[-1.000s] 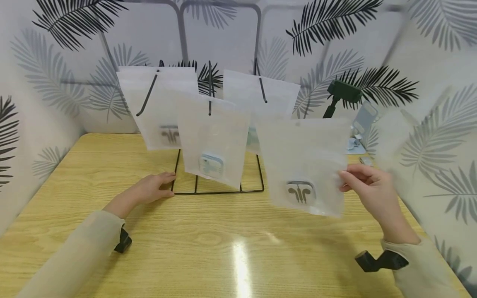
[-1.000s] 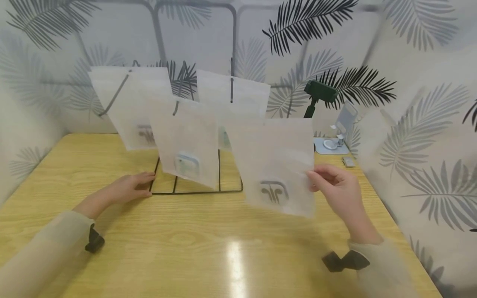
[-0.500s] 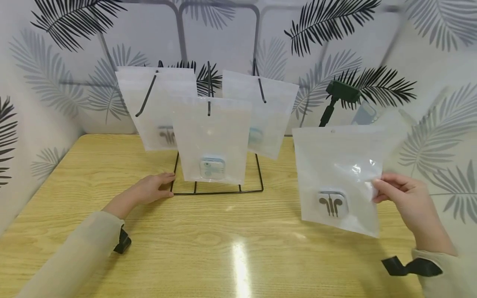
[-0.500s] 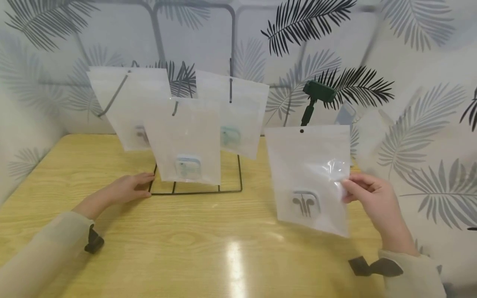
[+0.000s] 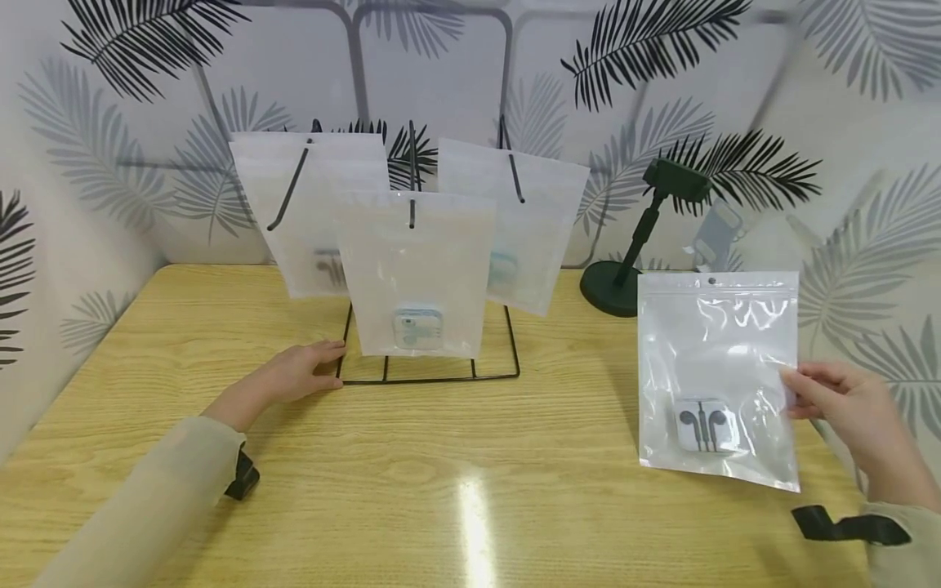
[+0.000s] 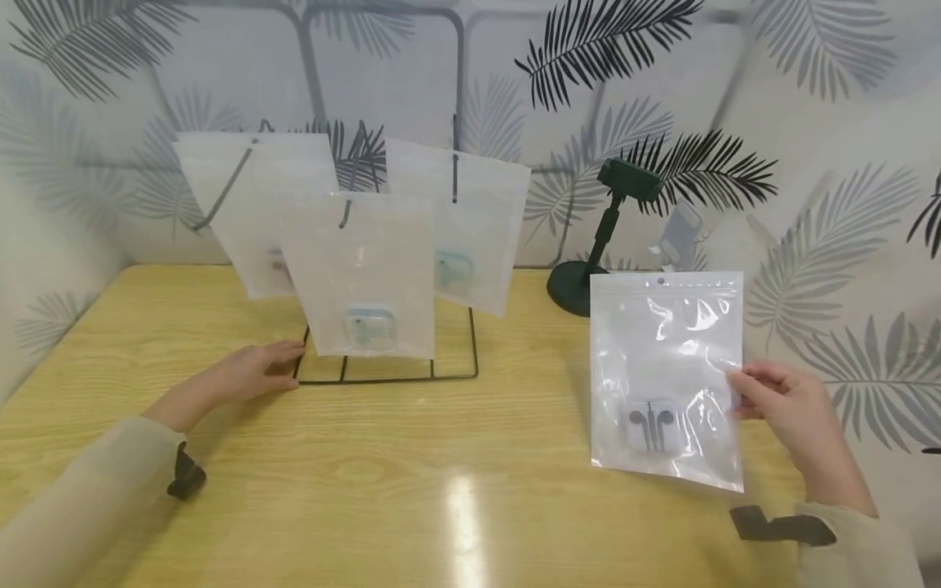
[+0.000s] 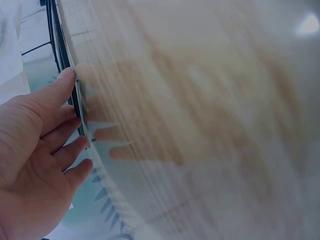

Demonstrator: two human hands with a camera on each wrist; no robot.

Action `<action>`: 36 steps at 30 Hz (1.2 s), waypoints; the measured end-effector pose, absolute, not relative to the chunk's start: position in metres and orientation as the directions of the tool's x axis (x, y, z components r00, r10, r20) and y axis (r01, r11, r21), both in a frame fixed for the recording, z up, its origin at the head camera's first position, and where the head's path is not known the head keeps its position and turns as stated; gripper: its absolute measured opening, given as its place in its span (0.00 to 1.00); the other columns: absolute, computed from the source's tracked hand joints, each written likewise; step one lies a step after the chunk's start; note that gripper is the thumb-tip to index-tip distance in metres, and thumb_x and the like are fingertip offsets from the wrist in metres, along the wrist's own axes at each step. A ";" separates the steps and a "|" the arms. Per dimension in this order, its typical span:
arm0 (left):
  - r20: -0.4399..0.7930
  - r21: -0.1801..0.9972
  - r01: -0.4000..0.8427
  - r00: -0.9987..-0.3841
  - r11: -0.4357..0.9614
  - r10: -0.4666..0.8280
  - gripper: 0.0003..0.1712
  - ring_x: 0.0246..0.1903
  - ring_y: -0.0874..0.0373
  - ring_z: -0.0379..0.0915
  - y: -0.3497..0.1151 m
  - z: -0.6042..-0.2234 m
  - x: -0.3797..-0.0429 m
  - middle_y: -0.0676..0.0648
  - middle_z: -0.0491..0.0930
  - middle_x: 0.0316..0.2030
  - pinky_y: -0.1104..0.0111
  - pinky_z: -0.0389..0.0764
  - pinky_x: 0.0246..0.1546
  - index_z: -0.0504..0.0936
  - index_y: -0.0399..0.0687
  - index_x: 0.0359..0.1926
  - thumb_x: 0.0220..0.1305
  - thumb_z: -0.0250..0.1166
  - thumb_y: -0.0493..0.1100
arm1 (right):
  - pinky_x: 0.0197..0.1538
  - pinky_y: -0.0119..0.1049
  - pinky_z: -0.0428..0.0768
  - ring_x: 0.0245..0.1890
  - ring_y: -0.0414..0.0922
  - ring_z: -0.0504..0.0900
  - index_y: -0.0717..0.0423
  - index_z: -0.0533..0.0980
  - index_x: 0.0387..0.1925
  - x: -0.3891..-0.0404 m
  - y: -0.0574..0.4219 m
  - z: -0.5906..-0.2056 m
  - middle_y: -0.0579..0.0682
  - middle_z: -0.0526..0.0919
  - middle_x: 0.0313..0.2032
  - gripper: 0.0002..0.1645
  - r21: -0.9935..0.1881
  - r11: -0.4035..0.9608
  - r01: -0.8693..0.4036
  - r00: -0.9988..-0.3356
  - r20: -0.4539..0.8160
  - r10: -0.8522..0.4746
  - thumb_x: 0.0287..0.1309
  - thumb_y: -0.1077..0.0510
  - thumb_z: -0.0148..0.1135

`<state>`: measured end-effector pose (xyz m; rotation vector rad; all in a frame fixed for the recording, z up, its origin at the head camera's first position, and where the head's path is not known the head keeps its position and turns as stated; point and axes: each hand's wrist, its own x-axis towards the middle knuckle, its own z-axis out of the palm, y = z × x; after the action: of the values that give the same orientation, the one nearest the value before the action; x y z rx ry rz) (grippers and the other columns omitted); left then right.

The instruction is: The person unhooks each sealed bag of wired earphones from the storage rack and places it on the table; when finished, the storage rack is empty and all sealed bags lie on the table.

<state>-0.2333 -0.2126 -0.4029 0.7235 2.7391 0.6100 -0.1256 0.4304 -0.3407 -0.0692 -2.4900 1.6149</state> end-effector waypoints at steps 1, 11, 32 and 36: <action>-0.127 0.454 0.412 -0.848 0.790 0.515 0.35 0.63 0.36 0.48 -0.212 -0.402 -0.233 0.32 0.55 0.65 0.46 0.55 0.60 0.59 0.31 0.65 0.64 0.60 0.45 | 0.27 0.25 0.79 0.21 0.38 0.80 0.42 0.79 0.29 -0.126 0.433 -0.342 0.40 0.80 0.24 0.08 -0.881 0.473 -0.023 -0.984 0.105 0.147 0.61 0.59 0.58; -0.141 0.441 0.417 -0.842 0.795 0.520 0.35 0.63 0.35 0.48 -0.209 -0.398 -0.231 0.31 0.55 0.65 0.46 0.55 0.60 0.59 0.29 0.65 0.64 0.60 0.44 | 0.25 0.28 0.77 0.21 0.40 0.81 0.80 0.67 0.49 -0.136 0.451 -0.364 0.55 0.83 0.28 0.31 -0.643 0.750 0.155 -0.983 -0.027 0.180 0.64 0.50 0.53; -0.123 0.444 0.424 -0.844 0.790 0.522 0.35 0.63 0.35 0.48 -0.211 -0.402 -0.234 0.32 0.55 0.64 0.46 0.56 0.60 0.60 0.29 0.64 0.63 0.60 0.43 | 0.25 0.33 0.76 0.24 0.43 0.77 0.81 0.68 0.46 -0.145 0.465 -0.379 0.61 0.80 0.30 0.21 -0.505 0.850 0.148 -0.984 -0.163 0.074 0.62 0.63 0.52; -0.110 0.441 0.431 -0.844 0.787 0.524 0.35 0.63 0.35 0.49 -0.211 -0.404 -0.234 0.31 0.56 0.64 0.46 0.56 0.59 0.60 0.29 0.64 0.63 0.61 0.43 | 0.25 0.34 0.74 0.24 0.43 0.76 0.82 0.68 0.45 -0.145 0.466 -0.379 0.56 0.80 0.27 0.22 -0.480 0.862 0.162 -0.981 -0.171 0.089 0.62 0.60 0.52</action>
<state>-0.2338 -0.2111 -0.4039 0.7467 2.7514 0.5976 -0.1453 0.4660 -0.3794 -0.2154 -3.1694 0.8376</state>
